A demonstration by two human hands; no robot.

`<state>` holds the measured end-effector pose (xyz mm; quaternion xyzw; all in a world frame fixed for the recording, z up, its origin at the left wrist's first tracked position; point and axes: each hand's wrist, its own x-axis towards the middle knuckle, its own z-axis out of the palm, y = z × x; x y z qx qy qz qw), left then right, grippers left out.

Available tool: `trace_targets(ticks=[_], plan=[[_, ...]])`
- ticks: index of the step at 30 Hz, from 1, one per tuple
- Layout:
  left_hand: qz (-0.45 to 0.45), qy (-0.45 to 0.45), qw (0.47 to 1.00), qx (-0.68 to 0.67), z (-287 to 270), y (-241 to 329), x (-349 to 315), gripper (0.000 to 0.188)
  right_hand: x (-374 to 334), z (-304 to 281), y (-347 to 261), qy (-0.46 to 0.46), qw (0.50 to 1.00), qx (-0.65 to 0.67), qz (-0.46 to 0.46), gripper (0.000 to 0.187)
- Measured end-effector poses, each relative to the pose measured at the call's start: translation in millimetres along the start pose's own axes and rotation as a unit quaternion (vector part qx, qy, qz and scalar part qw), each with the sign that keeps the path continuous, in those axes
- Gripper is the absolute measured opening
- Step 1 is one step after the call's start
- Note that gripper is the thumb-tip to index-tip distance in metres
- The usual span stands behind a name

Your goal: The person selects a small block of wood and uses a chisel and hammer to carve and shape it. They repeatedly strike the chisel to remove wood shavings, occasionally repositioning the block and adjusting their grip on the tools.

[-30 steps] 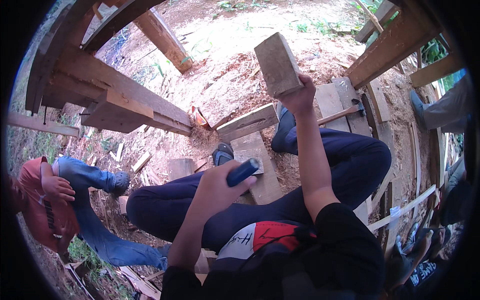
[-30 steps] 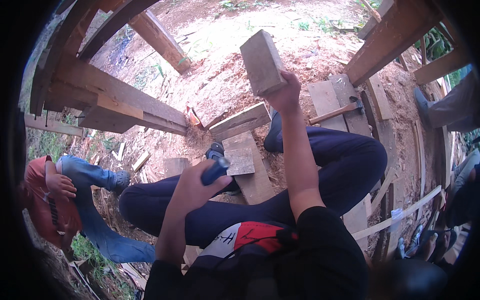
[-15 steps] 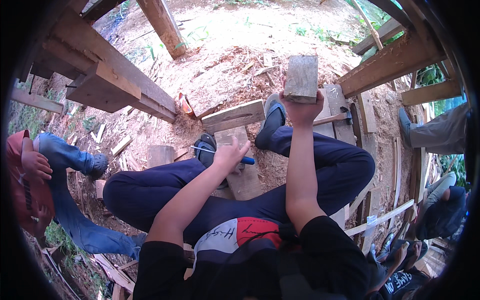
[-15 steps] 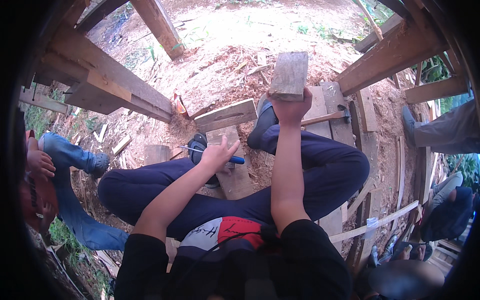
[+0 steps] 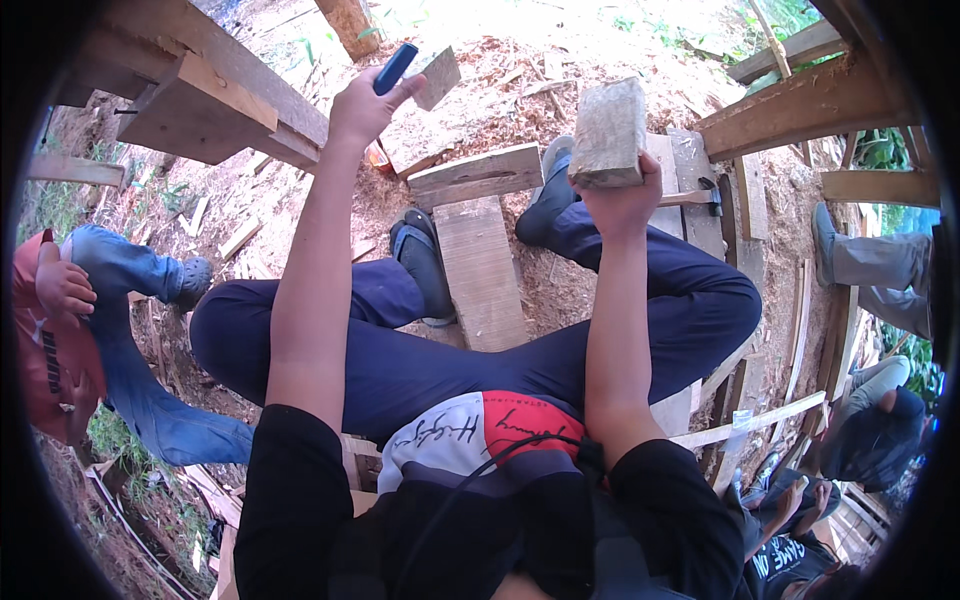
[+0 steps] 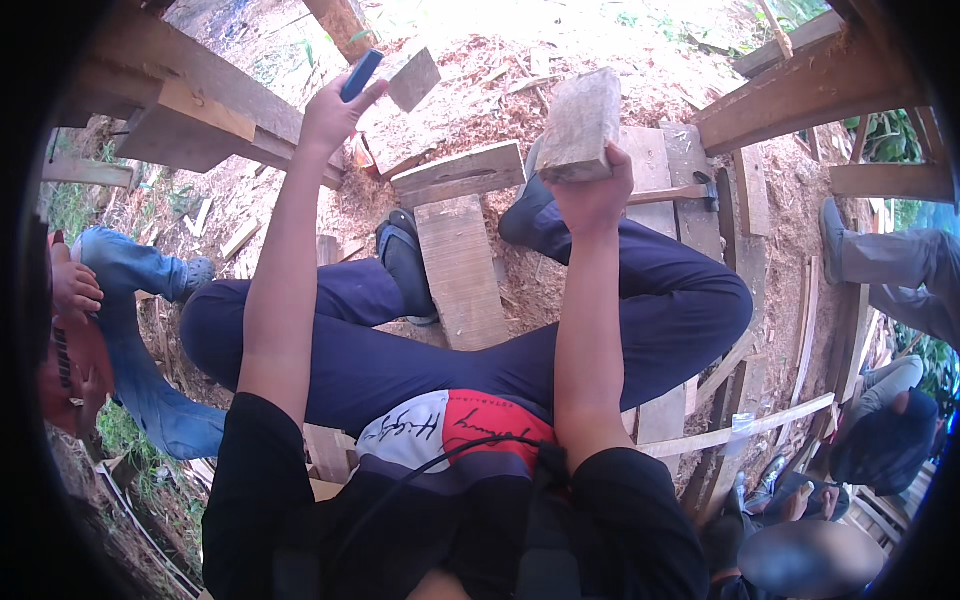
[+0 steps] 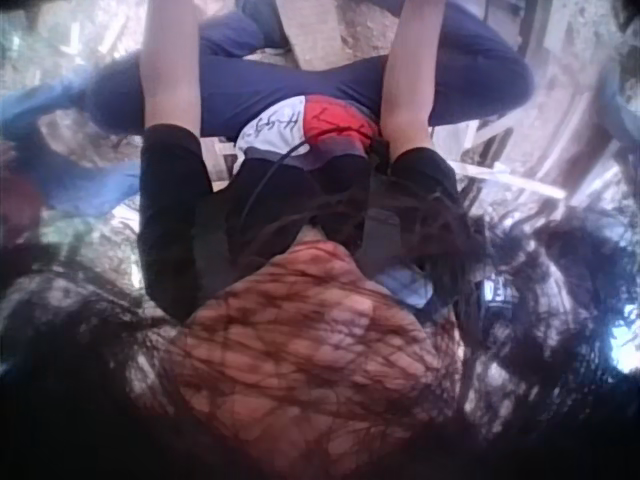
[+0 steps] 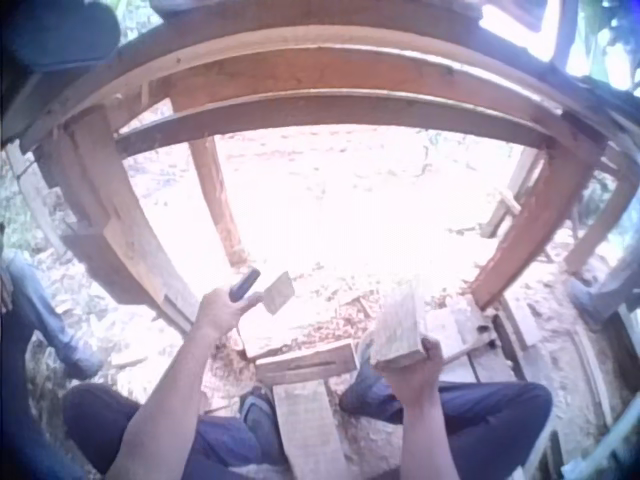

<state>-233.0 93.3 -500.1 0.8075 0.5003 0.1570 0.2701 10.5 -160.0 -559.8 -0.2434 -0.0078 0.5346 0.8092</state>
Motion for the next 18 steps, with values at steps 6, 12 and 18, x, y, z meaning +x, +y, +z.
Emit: trace_targets(ticks=[6,12,18], plan=[[-0.135,0.097,0.928,-0.334,9,-1,-26,0.066,-24,16,65,-0.013,0.945,-0.315,0.090,0.066],[-0.104,0.048,0.912,-0.395,-6,9,-49,0.065,-59,6,113,-0.415,0.299,-0.858,-0.035,0.091],[-0.158,0.043,0.904,-0.394,-10,-2,-66,0.060,-52,-8,103,-0.374,0.238,-0.896,-0.027,0.114]])
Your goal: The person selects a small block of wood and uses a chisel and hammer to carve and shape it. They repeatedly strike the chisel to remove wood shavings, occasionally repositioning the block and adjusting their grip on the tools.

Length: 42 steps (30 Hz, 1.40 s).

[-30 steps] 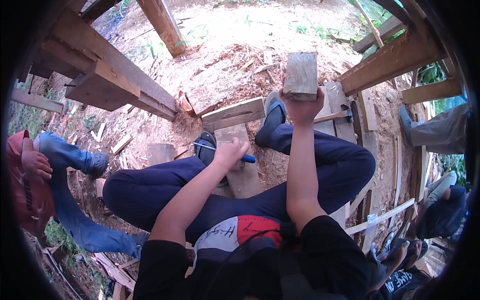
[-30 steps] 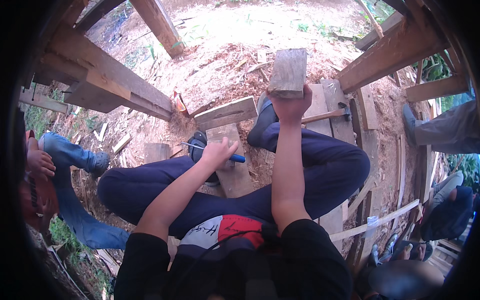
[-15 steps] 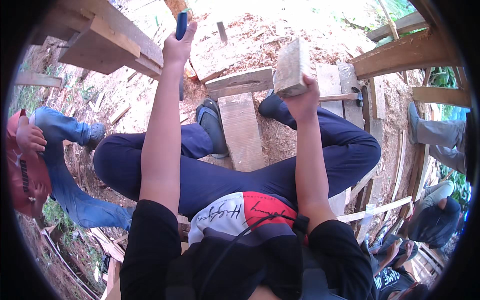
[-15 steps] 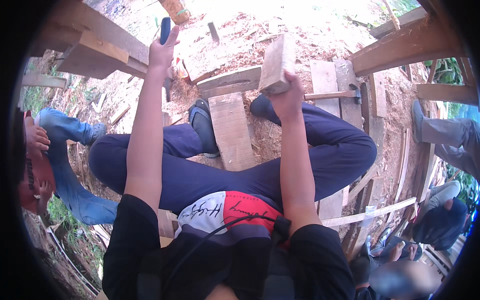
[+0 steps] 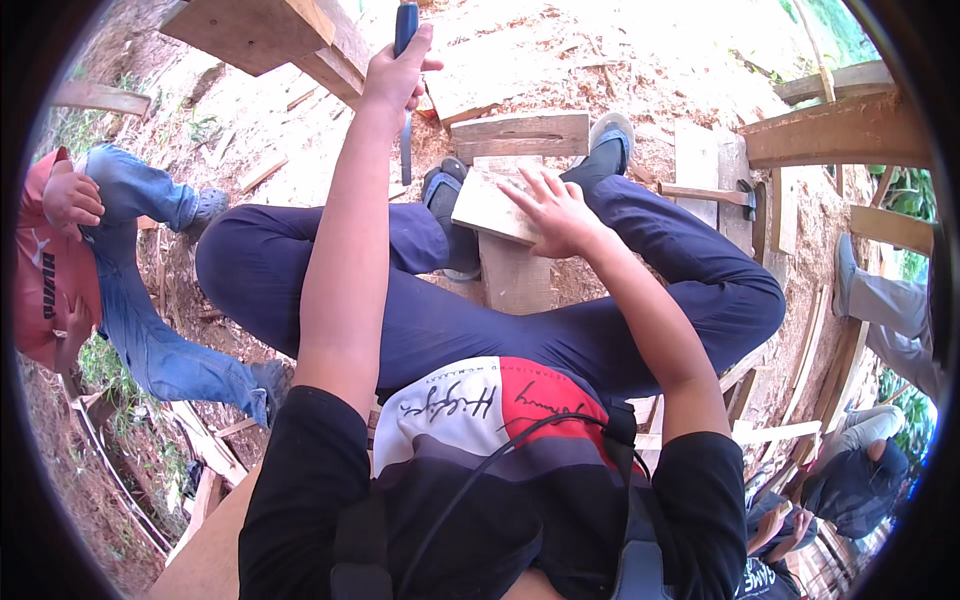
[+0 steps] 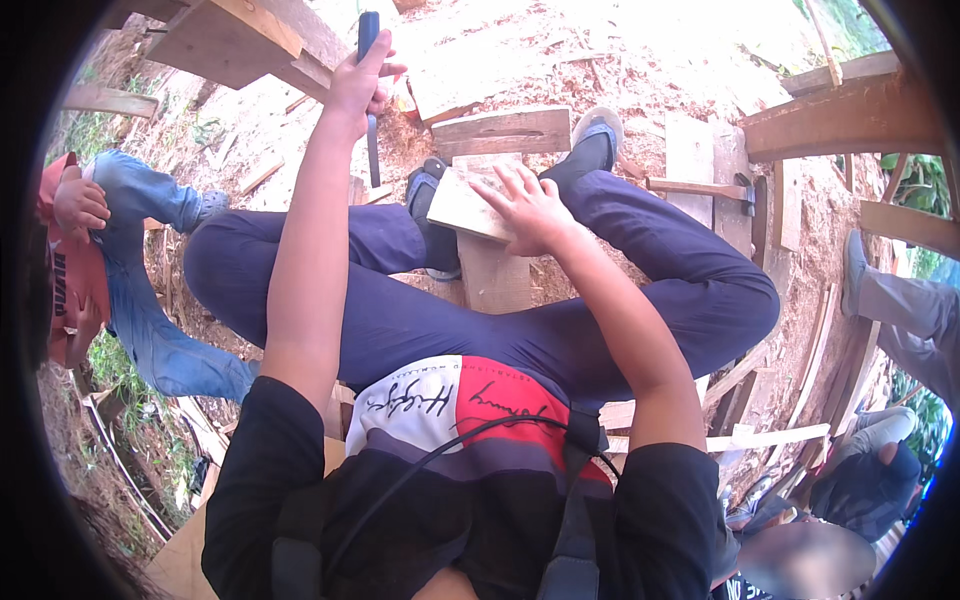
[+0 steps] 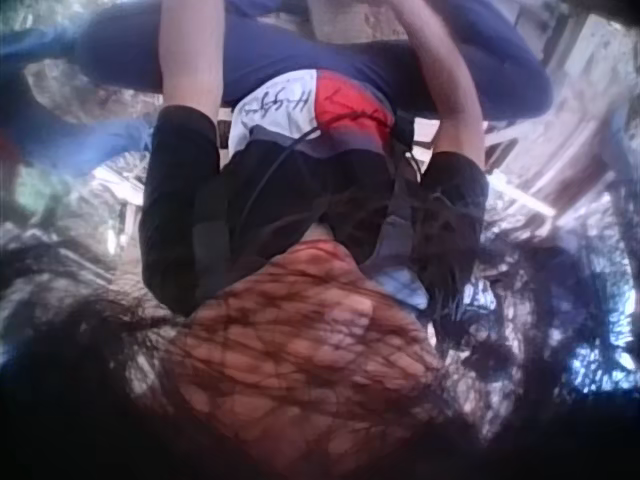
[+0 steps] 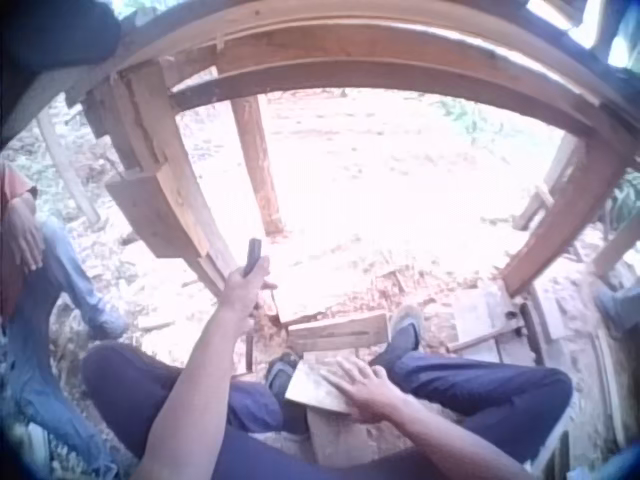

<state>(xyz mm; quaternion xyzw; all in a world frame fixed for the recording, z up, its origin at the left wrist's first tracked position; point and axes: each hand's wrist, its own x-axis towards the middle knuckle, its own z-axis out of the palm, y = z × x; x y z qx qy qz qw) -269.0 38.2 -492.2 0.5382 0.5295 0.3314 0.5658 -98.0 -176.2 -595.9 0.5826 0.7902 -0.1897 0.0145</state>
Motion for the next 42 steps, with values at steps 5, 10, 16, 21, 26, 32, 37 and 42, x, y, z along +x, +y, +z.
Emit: trace_targets(ticks=[5,10,16,21,26,32,37,42], plan=[[-0.062,-0.006,0.998,0.014,10,-22,-15,0.055,-4,-9,-10,-0.107,0.986,0.032,0.122,0.108],[-0.067,-0.032,0.997,-0.025,25,-31,-39,0.050,2,10,-41,-0.116,0.949,0.141,0.255,0.099],[-0.106,-0.008,0.994,-0.019,37,-31,-61,0.043,18,-7,-19,-0.118,0.936,0.170,0.284,0.084],[-0.132,-0.027,0.991,-0.023,26,-62,-74,0.039,18,7,17,0.013,0.905,0.263,0.335,0.076],[-0.190,0.009,0.982,0.020,14,-99,-58,0.035,27,27,15,0.017,0.926,0.265,0.268,0.060],[-0.188,0.015,0.981,-0.052,35,-113,-51,0.034,19,7,80,0.110,0.838,0.331,0.420,0.041],[-0.175,0.008,0.984,-0.023,42,-104,-53,0.032,-37,-29,231,0.205,0.664,0.328,0.640,0.065],[-0.127,0.021,0.982,0.135,43,-142,-46,0.034,-91,25,318,0.362,0.341,0.476,0.725,0.092]])
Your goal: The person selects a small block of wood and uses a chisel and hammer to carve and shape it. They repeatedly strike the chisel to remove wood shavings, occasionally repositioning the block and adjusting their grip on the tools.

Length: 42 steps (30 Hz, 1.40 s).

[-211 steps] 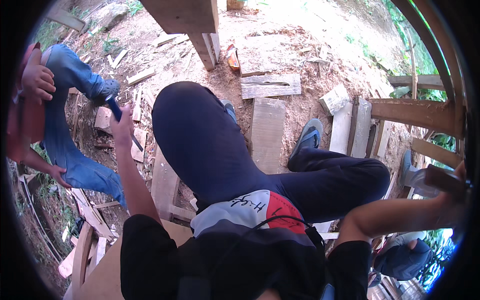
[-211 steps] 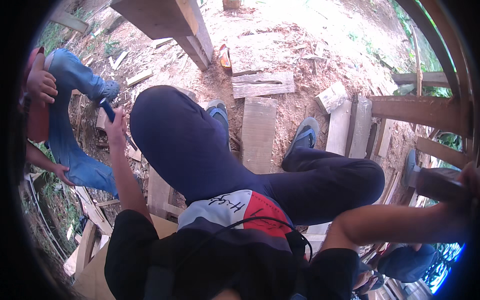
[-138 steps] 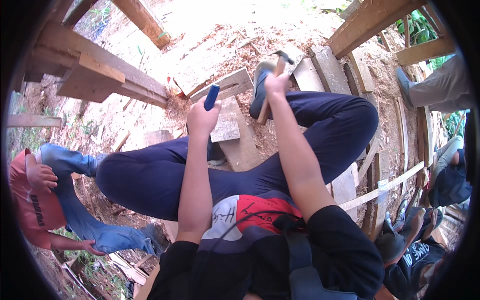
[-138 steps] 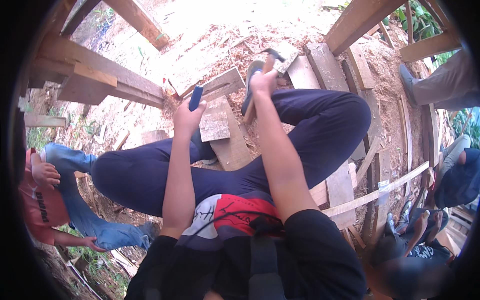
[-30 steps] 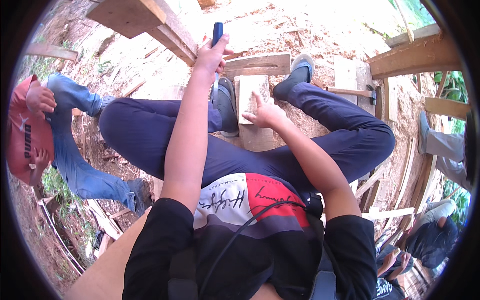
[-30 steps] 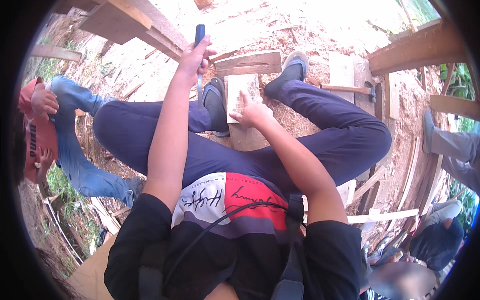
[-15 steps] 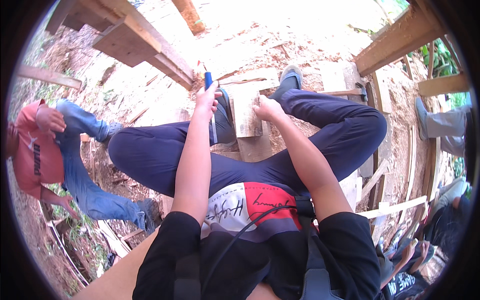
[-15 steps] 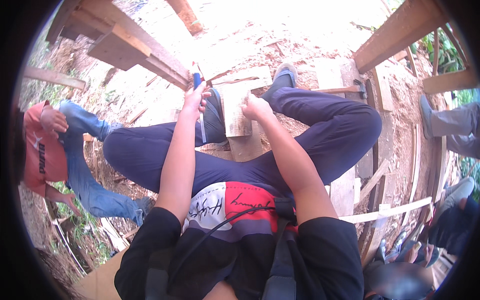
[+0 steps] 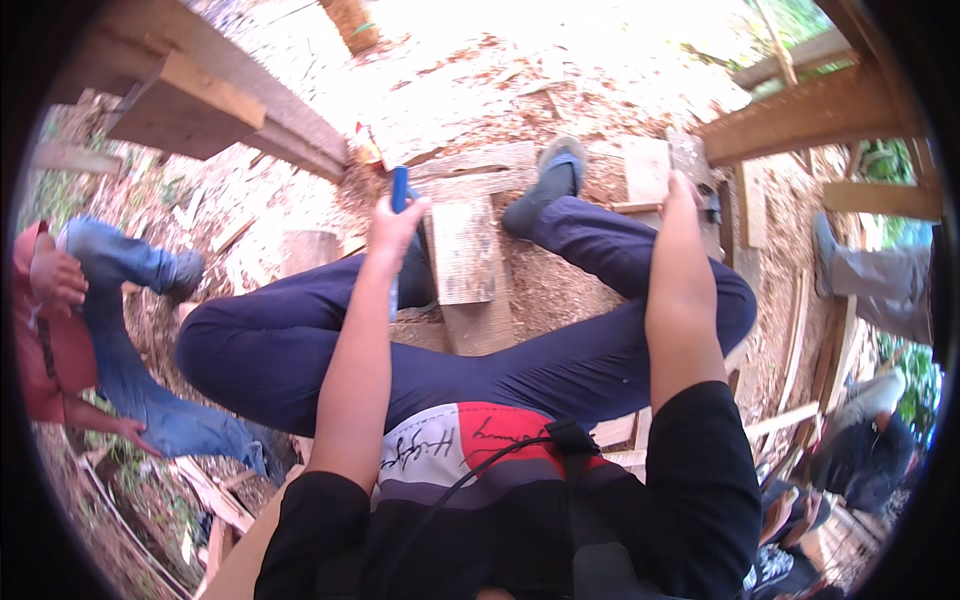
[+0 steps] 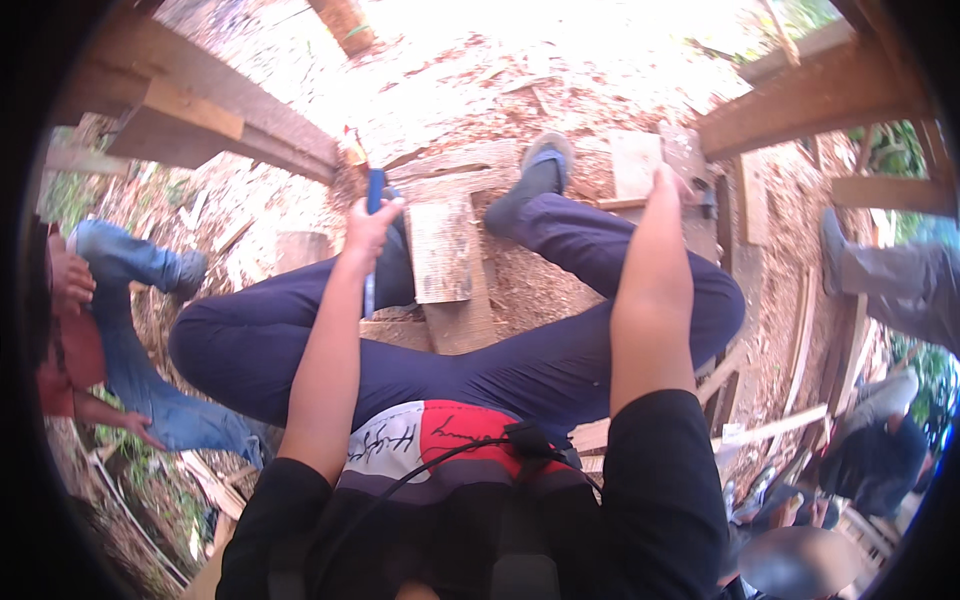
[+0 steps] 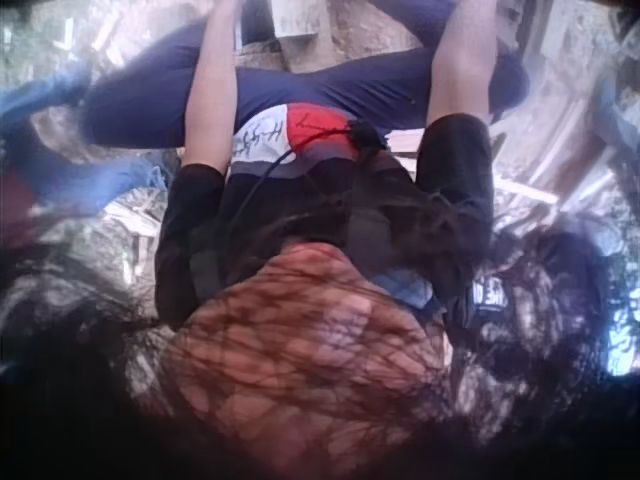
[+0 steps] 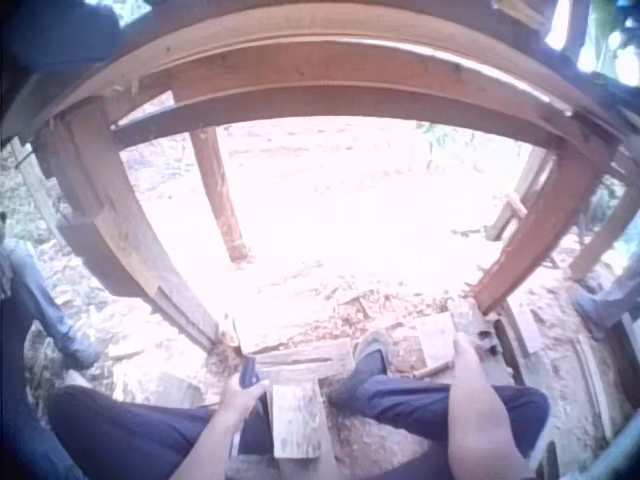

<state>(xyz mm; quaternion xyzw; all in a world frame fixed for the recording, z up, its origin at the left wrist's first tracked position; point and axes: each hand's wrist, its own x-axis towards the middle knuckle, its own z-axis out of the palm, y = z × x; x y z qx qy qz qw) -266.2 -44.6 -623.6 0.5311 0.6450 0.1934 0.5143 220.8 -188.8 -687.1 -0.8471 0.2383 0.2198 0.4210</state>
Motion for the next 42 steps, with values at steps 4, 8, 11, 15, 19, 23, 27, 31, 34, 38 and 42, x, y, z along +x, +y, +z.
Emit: trace_targets(ticks=[4,8,11,15,19,23,27,31,34,38,42], plan=[[0.037,0.001,0.981,0.191,20,-18,-8,0.069,-37,28,20,0.018,0.951,-0.297,-0.088,0.094],[0.003,-0.012,0.943,0.331,33,7,-53,0.104,-33,37,26,0.085,0.949,-0.303,0.008,0.091],[0.000,-0.060,0.930,0.362,43,28,-65,0.113,58,27,42,0.037,0.986,-0.153,0.057,0.084],[-0.004,0.027,0.952,0.306,39,22,-56,0.085,58,48,46,0.038,0.976,0.188,0.103,0.052],[0.050,0.075,0.992,0.092,24,25,-22,0.048,11,27,10,-0.126,0.925,0.342,0.106,0.009],[0.096,-0.024,0.966,-0.238,27,43,-10,0.027,-104,-18,7,-0.383,0.818,0.426,0.048,0.010],[0.175,-0.083,0.955,-0.224,22,70,-23,0.022,-247,-56,20,-0.482,0.781,0.398,0.014,0.010],[0.209,-0.108,0.928,-0.288,16,78,-31,0.017,-305,-85,65,-0.514,0.833,0.093,-0.182,0.037],[0.243,-0.129,0.881,-0.384,15,76,-35,0.013,-316,-96,98,-0.570,0.809,0.004,-0.141,0.024],[0.275,-0.147,0.890,-0.332,26,70,-31,0.022,-320,-86,153,-0.551,0.820,-0.098,-0.122,0.025],[0.260,-0.132,0.939,-0.182,25,75,-37,0.034,-323,-91,174,-0.557,0.795,-0.159,-0.181,0.026]])
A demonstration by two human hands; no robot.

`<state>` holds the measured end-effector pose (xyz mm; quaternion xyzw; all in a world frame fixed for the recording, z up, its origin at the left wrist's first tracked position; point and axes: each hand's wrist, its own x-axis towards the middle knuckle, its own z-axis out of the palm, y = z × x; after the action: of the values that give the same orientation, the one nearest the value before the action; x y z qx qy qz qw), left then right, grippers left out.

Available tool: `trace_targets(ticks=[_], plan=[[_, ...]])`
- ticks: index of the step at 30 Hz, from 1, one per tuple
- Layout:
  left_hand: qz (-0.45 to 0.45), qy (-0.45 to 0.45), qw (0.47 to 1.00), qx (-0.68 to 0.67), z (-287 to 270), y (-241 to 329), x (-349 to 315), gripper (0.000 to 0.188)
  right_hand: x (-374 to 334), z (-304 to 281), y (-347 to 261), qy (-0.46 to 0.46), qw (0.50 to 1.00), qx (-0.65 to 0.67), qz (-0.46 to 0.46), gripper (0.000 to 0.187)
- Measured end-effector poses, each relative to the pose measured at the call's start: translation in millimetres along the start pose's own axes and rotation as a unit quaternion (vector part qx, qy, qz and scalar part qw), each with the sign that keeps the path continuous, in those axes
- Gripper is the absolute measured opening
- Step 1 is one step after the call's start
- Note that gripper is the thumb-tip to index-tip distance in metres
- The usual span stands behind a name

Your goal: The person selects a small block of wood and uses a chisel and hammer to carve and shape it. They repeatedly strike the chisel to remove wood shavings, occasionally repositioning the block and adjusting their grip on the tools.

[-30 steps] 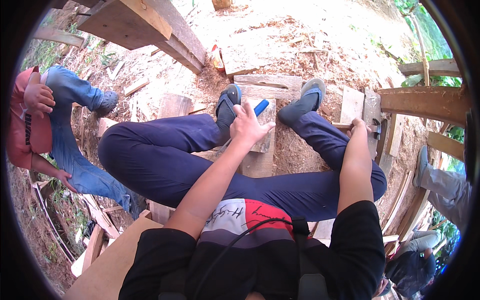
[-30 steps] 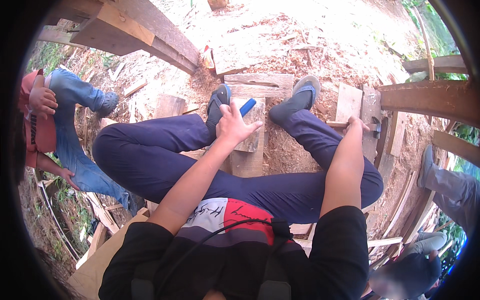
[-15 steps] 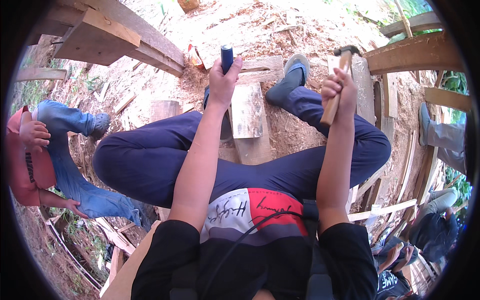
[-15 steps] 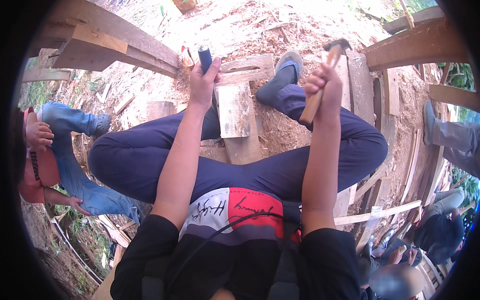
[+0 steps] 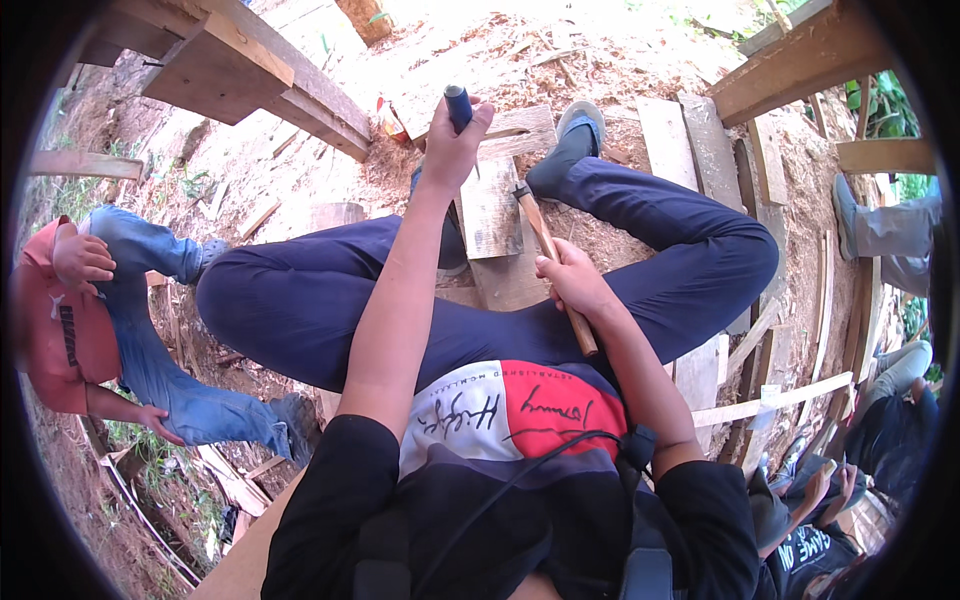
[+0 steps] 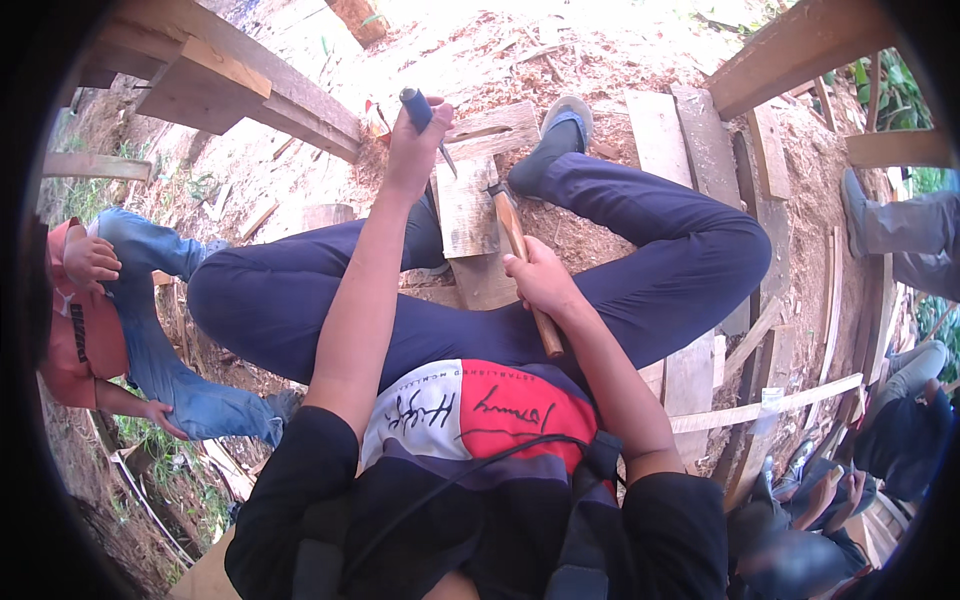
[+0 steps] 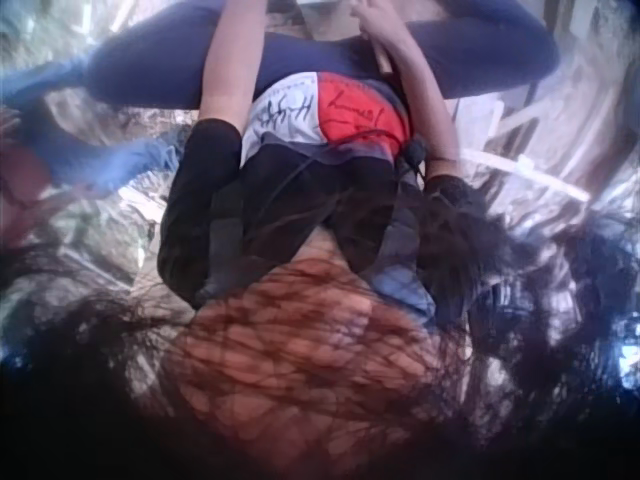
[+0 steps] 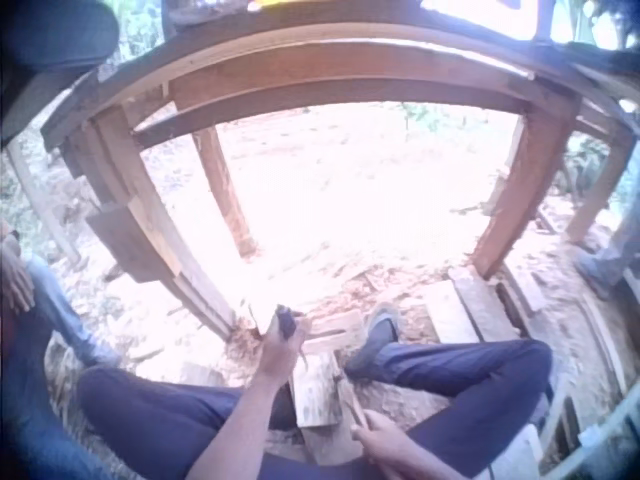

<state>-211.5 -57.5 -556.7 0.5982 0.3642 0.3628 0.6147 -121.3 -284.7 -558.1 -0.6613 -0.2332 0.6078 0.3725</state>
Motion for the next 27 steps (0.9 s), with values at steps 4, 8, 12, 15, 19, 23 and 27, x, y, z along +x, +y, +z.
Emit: trace_targets(ticks=[4,8,12,15,19,23,27], plan=[[-0.025,-0.064,0.984,0.163,-6,13,-3,0.038,5,-5,-1,-0.029,0.999,0.020,0.017,0.029],[-0.013,-0.054,0.991,0.123,-8,23,-10,0.039,5,-5,0,-0.014,0.996,0.072,0.044,0.031],[-0.034,-0.108,0.987,0.113,-15,21,-15,0.036,5,-2,1,-0.017,0.998,0.050,0.038,0.031],[-0.021,-0.071,0.982,0.172,-12,21,-16,0.033,4,-2,1,-0.018,0.998,0.053,0.035,0.033],[0.012,-0.009,0.960,0.281,-7,19,-18,0.033,8,-2,2,-0.015,0.999,0.033,0.030,0.035],[0.023,-0.016,0.973,0.229,-9,1,-14,0.035,7,-2,0,-0.014,0.999,0.031,0.028,0.036],[-0.016,-0.106,0.973,0.204,-11,5,-11,0.033,8,-3,-1,-0.018,0.998,0.043,0.036,0.036]])
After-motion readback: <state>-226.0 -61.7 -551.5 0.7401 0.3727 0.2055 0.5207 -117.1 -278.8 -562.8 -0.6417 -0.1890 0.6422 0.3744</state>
